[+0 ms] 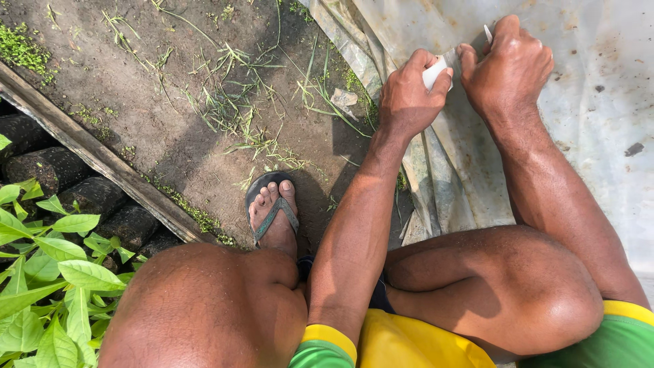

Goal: The person repairs a translucent plastic sheet by applying white tape over seams and tears. They use scissors to cut the tape and smooth it down with their fingers. The person moves along the sheet to address multiple areas and briefly picks up a blue tray.

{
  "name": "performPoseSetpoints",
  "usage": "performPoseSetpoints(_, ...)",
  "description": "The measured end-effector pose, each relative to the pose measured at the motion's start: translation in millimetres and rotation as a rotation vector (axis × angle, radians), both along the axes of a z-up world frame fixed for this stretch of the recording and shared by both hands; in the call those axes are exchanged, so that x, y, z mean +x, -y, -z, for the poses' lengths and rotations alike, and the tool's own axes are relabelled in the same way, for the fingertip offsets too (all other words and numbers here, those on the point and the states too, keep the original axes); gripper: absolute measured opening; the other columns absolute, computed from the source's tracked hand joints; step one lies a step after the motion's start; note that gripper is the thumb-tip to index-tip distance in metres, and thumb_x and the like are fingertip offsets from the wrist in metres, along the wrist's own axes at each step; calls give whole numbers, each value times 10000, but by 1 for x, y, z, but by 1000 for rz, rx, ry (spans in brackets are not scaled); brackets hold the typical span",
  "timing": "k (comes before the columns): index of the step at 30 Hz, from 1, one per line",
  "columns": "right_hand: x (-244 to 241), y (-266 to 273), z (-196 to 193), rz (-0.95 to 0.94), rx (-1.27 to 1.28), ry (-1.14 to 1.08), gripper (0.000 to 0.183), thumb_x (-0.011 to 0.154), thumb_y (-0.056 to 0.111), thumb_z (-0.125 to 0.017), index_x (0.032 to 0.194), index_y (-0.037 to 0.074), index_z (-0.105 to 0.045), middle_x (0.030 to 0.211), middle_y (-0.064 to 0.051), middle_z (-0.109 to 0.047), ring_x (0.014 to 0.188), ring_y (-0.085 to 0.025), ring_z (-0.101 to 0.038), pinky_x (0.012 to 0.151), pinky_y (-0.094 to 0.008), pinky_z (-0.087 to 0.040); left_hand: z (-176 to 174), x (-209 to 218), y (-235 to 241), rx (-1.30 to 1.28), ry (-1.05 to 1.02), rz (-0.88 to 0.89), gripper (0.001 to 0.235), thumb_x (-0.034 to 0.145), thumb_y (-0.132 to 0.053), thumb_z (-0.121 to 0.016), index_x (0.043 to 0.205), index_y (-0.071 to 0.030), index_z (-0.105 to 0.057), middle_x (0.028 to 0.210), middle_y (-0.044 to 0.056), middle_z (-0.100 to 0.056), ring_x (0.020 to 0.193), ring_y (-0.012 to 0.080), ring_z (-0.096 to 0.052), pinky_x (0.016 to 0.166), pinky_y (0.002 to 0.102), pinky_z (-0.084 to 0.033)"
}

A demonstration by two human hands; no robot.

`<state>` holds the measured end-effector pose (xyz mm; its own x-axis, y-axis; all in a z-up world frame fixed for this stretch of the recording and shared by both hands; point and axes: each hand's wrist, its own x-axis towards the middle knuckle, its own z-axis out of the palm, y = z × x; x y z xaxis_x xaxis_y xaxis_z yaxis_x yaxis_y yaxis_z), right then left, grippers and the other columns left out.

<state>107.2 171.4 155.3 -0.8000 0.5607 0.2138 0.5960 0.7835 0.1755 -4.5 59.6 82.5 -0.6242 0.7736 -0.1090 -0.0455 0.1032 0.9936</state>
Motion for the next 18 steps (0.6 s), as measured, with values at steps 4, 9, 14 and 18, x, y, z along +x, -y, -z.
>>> performPoseSetpoints(4,2,4,0,63,-32,19,259,823,78,-821,840,56,-564,725,-77,-674,663,-293,-690,611,-433,-544,0,0,-2,-32,-4,13,297,885,-344,-712,1034,-101,-629,920,138,-766,879,359,-751,769,479,-565)
performPoseSetpoints(9,-2,-1,1,51,-46,-55,325,864,119,-872,806,45,-561,715,-74,-665,626,-305,-680,573,-437,-531,-1,0,-3,-41,-27,15,303,891,-344,-706,1054,-98,-638,931,150,-762,888,370,-745,783,485,-564)
performPoseSetpoints(14,-2,1,2,101,-35,-31,267,856,99,-854,819,48,-594,710,-69,-673,623,-272,-693,567,-416,-537,-3,-3,-5,-61,-4,51,301,887,-348,-705,1040,-96,-641,911,142,-766,884,356,-754,784,476,-563)
performPoseSetpoints(18,3,9,0,113,-40,-42,240,842,77,-848,826,40,-611,726,-74,-681,628,-246,-701,567,-391,-542,-6,-4,-3,-82,-10,68,316,888,-343,-705,1066,-91,-636,922,147,-761,885,355,-750,784,478,-559)
